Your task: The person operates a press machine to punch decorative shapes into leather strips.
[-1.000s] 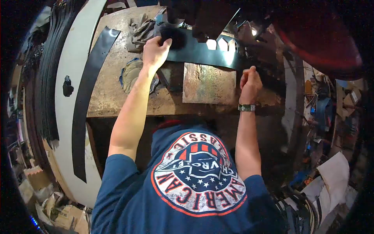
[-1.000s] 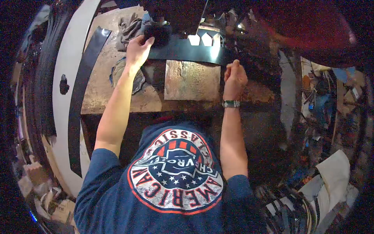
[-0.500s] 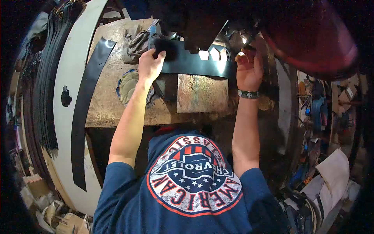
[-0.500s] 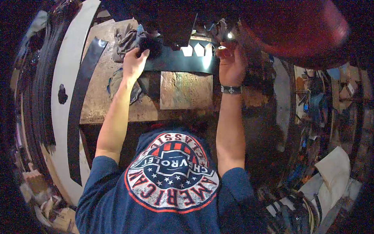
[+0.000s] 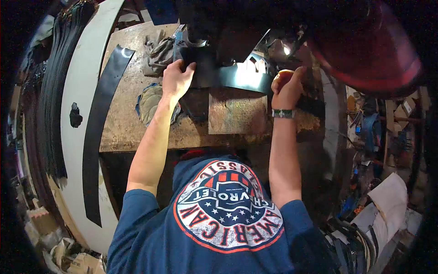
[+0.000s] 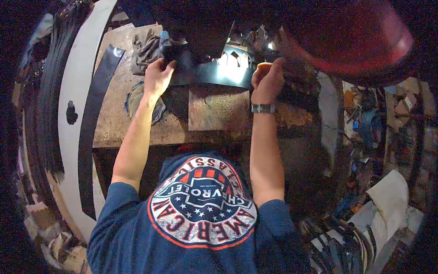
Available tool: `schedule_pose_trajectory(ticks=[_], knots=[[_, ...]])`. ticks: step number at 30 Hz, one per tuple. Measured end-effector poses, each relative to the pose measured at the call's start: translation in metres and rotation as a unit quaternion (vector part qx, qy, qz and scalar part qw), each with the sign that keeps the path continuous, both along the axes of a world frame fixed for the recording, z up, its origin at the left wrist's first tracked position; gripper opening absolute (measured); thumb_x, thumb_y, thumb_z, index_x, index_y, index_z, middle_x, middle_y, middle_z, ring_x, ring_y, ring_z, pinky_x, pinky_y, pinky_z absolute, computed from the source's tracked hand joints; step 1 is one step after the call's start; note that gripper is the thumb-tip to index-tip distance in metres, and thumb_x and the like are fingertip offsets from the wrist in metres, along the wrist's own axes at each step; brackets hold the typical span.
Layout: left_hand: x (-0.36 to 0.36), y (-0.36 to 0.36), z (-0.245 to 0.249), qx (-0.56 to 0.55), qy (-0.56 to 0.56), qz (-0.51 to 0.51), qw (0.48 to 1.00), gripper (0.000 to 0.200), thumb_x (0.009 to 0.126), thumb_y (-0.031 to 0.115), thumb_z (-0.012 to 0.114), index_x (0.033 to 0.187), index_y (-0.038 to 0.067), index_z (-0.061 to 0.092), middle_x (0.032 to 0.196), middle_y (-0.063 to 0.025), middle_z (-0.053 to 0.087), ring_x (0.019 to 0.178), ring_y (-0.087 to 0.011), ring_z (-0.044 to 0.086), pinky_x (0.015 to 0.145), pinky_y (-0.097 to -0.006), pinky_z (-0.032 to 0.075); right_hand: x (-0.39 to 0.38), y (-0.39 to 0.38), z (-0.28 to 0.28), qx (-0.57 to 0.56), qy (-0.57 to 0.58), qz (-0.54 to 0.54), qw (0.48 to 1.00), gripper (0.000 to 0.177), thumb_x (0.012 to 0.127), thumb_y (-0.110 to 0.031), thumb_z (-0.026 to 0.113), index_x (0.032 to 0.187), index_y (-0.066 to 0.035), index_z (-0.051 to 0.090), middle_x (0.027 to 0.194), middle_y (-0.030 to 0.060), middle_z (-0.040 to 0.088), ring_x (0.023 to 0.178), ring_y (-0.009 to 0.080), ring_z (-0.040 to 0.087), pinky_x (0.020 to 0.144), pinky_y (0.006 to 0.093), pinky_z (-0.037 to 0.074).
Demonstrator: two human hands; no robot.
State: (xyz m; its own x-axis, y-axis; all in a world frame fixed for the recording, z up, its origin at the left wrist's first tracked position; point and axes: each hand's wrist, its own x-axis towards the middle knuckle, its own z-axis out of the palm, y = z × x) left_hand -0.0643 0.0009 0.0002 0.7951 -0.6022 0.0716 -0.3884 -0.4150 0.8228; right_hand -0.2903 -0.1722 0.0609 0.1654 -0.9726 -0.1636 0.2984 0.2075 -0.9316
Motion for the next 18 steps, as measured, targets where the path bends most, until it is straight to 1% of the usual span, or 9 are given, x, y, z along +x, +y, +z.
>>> schedule_pose_trajectory(ticks=[4, 5, 6, 10, 12, 14, 15, 16, 18], knots=[[0.004, 0.001, -0.004, 0.04, -0.096, -0.018, 0.994, 0.038, 0.081, 0.035, 0.066, 0.086, -0.003, 0.064, 0.083, -0.0239, 0.066, 0.086, -0.0391, 0.066, 0.073, -0.0428, 0.051, -0.025, 0.049, -0.001, -0.069, 0.156, 0.118, 0.978, 0.05, 0.095, -0.053, 0.052, 0.072, -0.009, 0.058, 0.055, 0.0, 0.054, 0.041, 0.0071, 0.048, 0.035, 0.0216, 0.029], [-0.002, 0.008, 0.021, 0.097, -0.02, -0.047, 0.994, 0.039, 0.081, 0.034, 0.064, 0.081, -0.004, 0.062, 0.082, -0.0242, 0.066, 0.084, -0.0411, 0.065, 0.071, -0.0434, 0.049, -0.033, 0.068, 0.0, -0.068, 0.171, 0.138, 0.973, 0.048, 0.096, -0.051, 0.052, 0.073, -0.009, 0.059, 0.056, -0.0001, 0.055, 0.043, 0.0065, 0.05, 0.036, 0.0214, 0.031], [-0.003, 0.013, 0.014, 0.072, -0.044, -0.054, 0.995, 0.036, 0.081, 0.031, 0.066, 0.08, -0.004, 0.061, 0.073, -0.0222, 0.063, 0.073, -0.0321, 0.067, 0.065, -0.0415, 0.048, -0.041, 0.089, 0.002, -0.037, 0.172, 0.176, 0.969, 0.045, 0.097, -0.047, 0.051, 0.078, -0.008, 0.061, 0.06, 0.0013, 0.058, 0.045, 0.0075, 0.053, 0.036, 0.0206, 0.034], [-0.039, 0.055, 0.027, -0.094, 0.281, -0.104, 0.949, 0.028, 0.084, 0.025, 0.068, 0.075, -0.002, 0.062, 0.062, -0.0042, 0.057, 0.058, -0.0104, 0.054, 0.052, -0.0332, 0.043, -0.053, 0.145, 0.007, 0.209, 0.184, 0.286, 0.917, 0.04, 0.1, -0.04, 0.049, 0.089, -0.005, 0.064, 0.075, 0.006, 0.067, 0.055, 0.0119, 0.063, 0.042, 0.0225, 0.046], [-0.068, 0.085, 0.038, -0.079, 0.363, -0.135, 0.918, 0.026, 0.087, 0.024, 0.067, 0.077, 0.0, 0.064, 0.066, -0.0016, 0.06, 0.055, -0.0108, 0.055, 0.049, -0.0308, 0.044, -0.049, 0.155, 0.009, 0.257, 0.095, 0.251, 0.928, 0.036, 0.098, -0.037, 0.053, 0.095, -0.003, 0.064, 0.086, 0.0089, 0.068, 0.065, 0.0146, 0.065, 0.049, 0.0257, 0.05], [-0.078, 0.108, 0.075, -0.018, 0.551, -0.24, 0.799, 0.024, 0.087, 0.023, 0.068, 0.082, 0.0, 0.065, 0.068, -0.0036, 0.062, 0.055, -0.0117, 0.058, 0.048, -0.0289, 0.046, -0.049, 0.164, 0.004, 0.245, 0.026, 0.182, 0.952, 0.03, 0.097, -0.032, 0.057, 0.098, -0.002, 0.065, 0.092, 0.01, 0.069, 0.074, 0.0161, 0.066, 0.055, 0.0281, 0.052], [-0.073, 0.12, 0.048, 0.051, 0.51, -0.346, 0.785, 0.022, 0.087, 0.02, 0.068, 0.084, -0.002, 0.066, 0.07, -0.005, 0.064, 0.062, -0.0133, 0.063, 0.054, -0.0277, 0.049, -0.051, 0.168, -0.005, 0.209, 0.004, 0.13, 0.969, 0.026, 0.096, -0.028, 0.058, 0.098, -0.003, 0.065, 0.093, 0.0096, 0.069, 0.078, 0.0164, 0.066, 0.059, 0.0289, 0.053], [-0.059, 0.119, 0.056, 0.06, 0.484, -0.465, 0.739, 0.019, 0.085, 0.017, 0.069, 0.084, -0.002, 0.067, 0.073, -0.0071, 0.067, 0.066, -0.0138, 0.064, 0.06, -0.0276, 0.05, -0.054, 0.17, -0.009, 0.172, -0.019, 0.078, 0.982, 0.022, 0.095, -0.025, 0.06, 0.098, -0.003, 0.065, 0.094, 0.0093, 0.069, 0.081, 0.0166, 0.066, 0.062, 0.0297, 0.054], [-0.02, 0.109, 0.062, 0.102, 0.264, -0.61, 0.74, 0.018, 0.083, 0.016, 0.071, 0.08, 0.0, 0.065, 0.072, -0.0044, 0.065, 0.067, -0.0128, 0.061, 0.064, -0.0268, 0.048, -0.073, 0.17, -0.01, 0.119, 0.015, 0.082, 0.989, 0.013, 0.093, -0.015, 0.062, 0.099, -0.005, 0.066, 0.097, 0.0069, 0.069, 0.087, 0.0164, 0.066, 0.071, 0.0311, 0.053]])
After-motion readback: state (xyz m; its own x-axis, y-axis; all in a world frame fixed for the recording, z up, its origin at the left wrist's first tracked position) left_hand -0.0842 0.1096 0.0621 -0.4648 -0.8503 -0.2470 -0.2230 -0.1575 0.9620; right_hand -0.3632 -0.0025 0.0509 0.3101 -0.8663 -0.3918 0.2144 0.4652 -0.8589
